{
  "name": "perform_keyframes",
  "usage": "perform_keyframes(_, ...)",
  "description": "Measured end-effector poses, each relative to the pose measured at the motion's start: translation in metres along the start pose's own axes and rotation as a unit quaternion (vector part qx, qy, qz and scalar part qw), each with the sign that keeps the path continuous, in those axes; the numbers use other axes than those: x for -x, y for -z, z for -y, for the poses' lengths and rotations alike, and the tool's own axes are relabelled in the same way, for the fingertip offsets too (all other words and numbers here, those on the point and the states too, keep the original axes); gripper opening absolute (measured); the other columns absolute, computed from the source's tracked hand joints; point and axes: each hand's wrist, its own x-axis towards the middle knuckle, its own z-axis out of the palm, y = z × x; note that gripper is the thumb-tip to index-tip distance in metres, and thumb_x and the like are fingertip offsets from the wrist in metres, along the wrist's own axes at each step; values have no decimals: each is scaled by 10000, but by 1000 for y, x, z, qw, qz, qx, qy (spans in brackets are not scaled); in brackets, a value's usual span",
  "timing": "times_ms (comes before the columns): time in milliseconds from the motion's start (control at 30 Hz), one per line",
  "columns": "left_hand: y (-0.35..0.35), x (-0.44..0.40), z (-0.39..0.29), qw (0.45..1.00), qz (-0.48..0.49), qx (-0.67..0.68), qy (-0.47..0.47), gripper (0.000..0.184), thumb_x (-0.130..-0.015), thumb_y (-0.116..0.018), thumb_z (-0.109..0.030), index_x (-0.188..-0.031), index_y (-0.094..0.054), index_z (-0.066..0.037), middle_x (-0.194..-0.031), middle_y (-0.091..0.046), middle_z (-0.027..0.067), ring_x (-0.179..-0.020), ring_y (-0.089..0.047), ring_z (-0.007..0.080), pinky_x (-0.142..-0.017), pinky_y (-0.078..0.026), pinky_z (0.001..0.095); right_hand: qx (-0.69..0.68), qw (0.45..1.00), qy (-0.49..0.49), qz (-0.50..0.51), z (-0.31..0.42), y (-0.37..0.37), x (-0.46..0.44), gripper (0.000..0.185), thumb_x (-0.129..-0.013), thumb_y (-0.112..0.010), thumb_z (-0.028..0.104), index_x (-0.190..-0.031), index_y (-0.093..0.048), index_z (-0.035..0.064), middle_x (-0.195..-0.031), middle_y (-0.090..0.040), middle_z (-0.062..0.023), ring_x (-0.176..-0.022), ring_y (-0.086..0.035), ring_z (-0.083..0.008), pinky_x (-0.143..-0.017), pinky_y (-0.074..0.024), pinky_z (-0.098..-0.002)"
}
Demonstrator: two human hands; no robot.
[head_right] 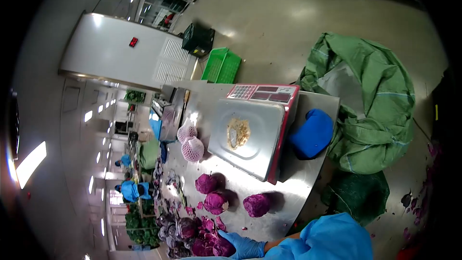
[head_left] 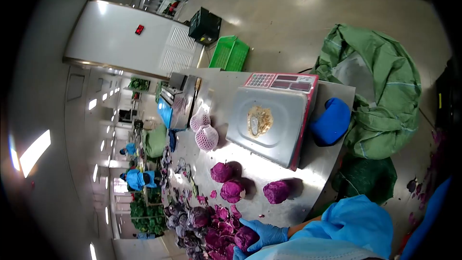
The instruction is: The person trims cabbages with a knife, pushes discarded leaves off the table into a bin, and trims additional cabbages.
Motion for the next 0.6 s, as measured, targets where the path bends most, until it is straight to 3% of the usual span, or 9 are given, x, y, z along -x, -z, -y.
perform_keyframes(133,22,19,-1,999,-15,-46,-12,235,-958,-560,-192,-956,-655,23,-859,-681,117,-787,-619,194,-769,-513,311,-105,993,-35,32,-38,-10,-15,1124,-723,-840,461,-1530,-195,20,-1496,-345,-240,-1388,-355,-311,-1147,-297,-389)
perform_keyframes(167,27,25,-5,998,-13,-60,-16,241,-962,-557,-195,-953,-657,24,-857,-681,118,-787,-619,193,-768,-513,309,-46,999,13,-16,-36,-11,-11,1104,-712,-852,451,-1516,-239,7,-1470,-389,-232,-1360,-398,-294,-1130,-330,-374)
perform_keyframes(233,30,37,-26,996,1,-92,-13,325,-1009,-489,-215,-1007,-661,60,-839,-687,139,-808,-640,202,-798,-511,301,-38,999,-7,-19,-56,-15,-12,1098,-705,-865,428,-1506,-252,-6,-1463,-392,-240,-1356,-400,-301,-1137,-323,-379)
perform_keyframes(300,35,43,-32,991,25,-64,-112,400,-941,-581,-145,-1304,-565,22,-1144,-657,193,-1069,-619,289,-940,-472,369,-20,999,-30,-10,-64,-17,-11,1095,-701,-870,414,-1504,-256,-8,-1459,-385,-242,-1357,-395,-310,-1137,-324,-383)
perform_keyframes(333,43,45,-27,949,4,-247,-195,580,-859,-663,-132,-1392,-479,5,-1311,-555,243,-1208,-521,390,-1028,-414,442,17,999,-30,-6,-62,-16,-9,1090,-702,-869,411,-1502,-259,-9,-1457,-382,-241,-1356,-393,-316,-1136,-326,-385)
perform_keyframes(367,49,52,-20,933,17,-320,-166,663,-816,-688,-142,-1417,-445,-2,-1359,-494,283,-1259,-446,459,-1072,-364,483,36,999,-29,-6,-59,-15,-7,1093,-697,-872,406,-1501,-259,-9,-1455,-379,-237,-1351,-398,-321,-1131,-334,-387)
perform_keyframes(433,59,63,21,952,107,-262,-116,613,-862,-700,-231,-1385,-479,-2,-1374,-489,273,-1285,-439,445,-1071,-368,481,81,996,-38,9,-60,-20,-1,1111,-676,-881,395,-1502,-257,-9,-1441,-384,-228,-1332,-413,-327,-1121,-347,-392)
perform_keyframes(500,56,87,75,976,109,-180,-57,595,-880,-706,-300,-1377,-504,-41,-1371,-505,250,-1293,-454,408,-1063,-386,458,142,988,-65,19,-59,-19,-4,1142,-646,-893,386,-1504,-253,-9,-1415,-395,-225,-1306,-432,-331,-1114,-356,-395)
perform_keyframes(600,57,116,83,969,107,-221,8,616,-859,-726,-306,-1387,-506,-76,-1376,-499,255,-1269,-484,407,-1044,-414,449,216,974,-73,0,-76,-33,-3,1177,-613,-903,389,-1506,-250,-13,-1380,-404,-232,-1271,-453,-346,-1104,-367,-399)
